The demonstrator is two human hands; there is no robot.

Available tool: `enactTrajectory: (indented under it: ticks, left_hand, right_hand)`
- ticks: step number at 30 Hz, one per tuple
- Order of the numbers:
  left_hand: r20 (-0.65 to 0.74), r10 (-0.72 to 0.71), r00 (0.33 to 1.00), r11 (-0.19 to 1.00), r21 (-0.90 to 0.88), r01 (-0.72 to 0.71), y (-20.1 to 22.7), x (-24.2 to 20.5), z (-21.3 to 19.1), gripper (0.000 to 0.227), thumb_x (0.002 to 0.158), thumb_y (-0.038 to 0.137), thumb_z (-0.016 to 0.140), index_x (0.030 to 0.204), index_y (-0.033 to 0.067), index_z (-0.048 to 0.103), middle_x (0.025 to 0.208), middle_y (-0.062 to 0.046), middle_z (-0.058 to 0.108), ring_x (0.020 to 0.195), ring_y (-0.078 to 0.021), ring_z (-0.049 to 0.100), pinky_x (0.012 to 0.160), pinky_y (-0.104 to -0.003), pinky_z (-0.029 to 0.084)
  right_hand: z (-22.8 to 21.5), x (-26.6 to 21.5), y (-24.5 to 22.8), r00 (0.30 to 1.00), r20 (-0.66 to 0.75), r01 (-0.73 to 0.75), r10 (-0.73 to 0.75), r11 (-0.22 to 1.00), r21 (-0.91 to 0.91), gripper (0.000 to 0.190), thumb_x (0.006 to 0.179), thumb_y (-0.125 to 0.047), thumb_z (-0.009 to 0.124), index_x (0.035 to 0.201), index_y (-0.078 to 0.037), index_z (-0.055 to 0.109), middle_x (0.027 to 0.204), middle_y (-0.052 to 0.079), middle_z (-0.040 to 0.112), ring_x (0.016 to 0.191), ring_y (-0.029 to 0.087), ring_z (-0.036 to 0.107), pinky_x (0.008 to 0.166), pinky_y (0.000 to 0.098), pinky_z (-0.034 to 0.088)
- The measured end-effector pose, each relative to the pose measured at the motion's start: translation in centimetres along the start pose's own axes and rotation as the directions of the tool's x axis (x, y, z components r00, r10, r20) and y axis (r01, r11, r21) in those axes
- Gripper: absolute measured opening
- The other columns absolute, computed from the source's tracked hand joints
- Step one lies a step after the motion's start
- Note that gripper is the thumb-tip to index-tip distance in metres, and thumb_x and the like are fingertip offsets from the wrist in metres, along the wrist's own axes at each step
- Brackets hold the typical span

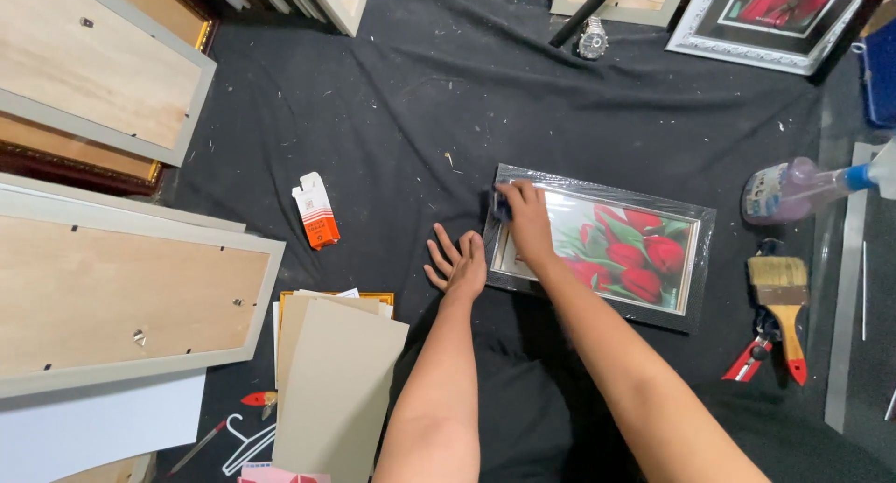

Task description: Cleaning a framed picture by first dusting it with a brush and then wiping the glass surface with a cleaning cloth.

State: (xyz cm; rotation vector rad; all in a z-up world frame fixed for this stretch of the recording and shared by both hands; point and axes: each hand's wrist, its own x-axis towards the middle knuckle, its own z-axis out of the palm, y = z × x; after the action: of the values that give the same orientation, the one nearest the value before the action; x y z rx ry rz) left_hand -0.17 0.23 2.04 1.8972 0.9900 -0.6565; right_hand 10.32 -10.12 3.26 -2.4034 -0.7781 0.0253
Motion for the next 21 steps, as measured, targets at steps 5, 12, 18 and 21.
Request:
enactTrajectory:
  ticks: [5,12,18,21]
  left_hand:
    - [0.005,-0.025,1.000,0.999,0.047,0.025,0.0,0.2,0.2,0.058,0.103,0.066,0.000,0.152,0.0440,0.022,0.163,0.005,-0.040,0.152,-0.0336,-0.031,0.119,-0.065,-0.021]
    - [-0.013,-0.063,0.998,0.990,0.127,0.064,0.4,0.5,0.6,0.049,0.108,0.051,0.002,0.153,0.0423,0.018,0.163,0.005,-0.041,0.152,-0.0324,-0.031,0.118,-0.065,-0.019]
    - [-0.005,0.010,1.000,0.996,0.086,-0.010,0.1,-0.3,0.1,0.054,0.104,0.062,0.002,0.149,0.0427,0.025,0.165,0.003,-0.036,0.153,-0.0347,-0.029,0.119,-0.066,-0.018]
    - [-0.015,0.003,1.000,0.996,0.089,-0.002,0.2,-0.1,0.1,0.054,0.104,0.062,0.003,0.149,0.0418,0.027,0.166,0.003,-0.035,0.153,-0.0342,-0.028,0.119,-0.066,-0.018]
  right_hand:
    - [1.4,1.9,0.5,0.996,-0.065,-0.059,0.055,0.997,-0.056,0.055,0.079,0.011,0.069,0.128,-0.013,0.062,0.126,0.007,0.052,0.111,0.029,0.052,0.093,0.0419,0.056]
    - [1.2,-6.4,-3.1,0.996,0.089,-0.021,0.020,1.000,0.012,0.069,0.072,0.012,0.063,0.134,-0.018,0.060,0.122,0.007,0.053,0.105,0.033,0.054,0.094,0.0419,0.050]
    - [1.6,1.7,0.9,0.998,-0.046,-0.050,0.049,0.999,-0.016,0.069,0.070,0.017,0.060,0.132,-0.015,0.061,0.124,0.009,0.053,0.108,0.034,0.053,0.096,0.0426,0.050]
    - [2.0,4.2,2.0,0.992,-0.107,-0.075,0.061,0.989,-0.126,0.064,0.072,0.009,0.073,0.129,-0.016,0.062,0.122,0.006,0.054,0.108,0.029,0.053,0.095,0.0409,0.051]
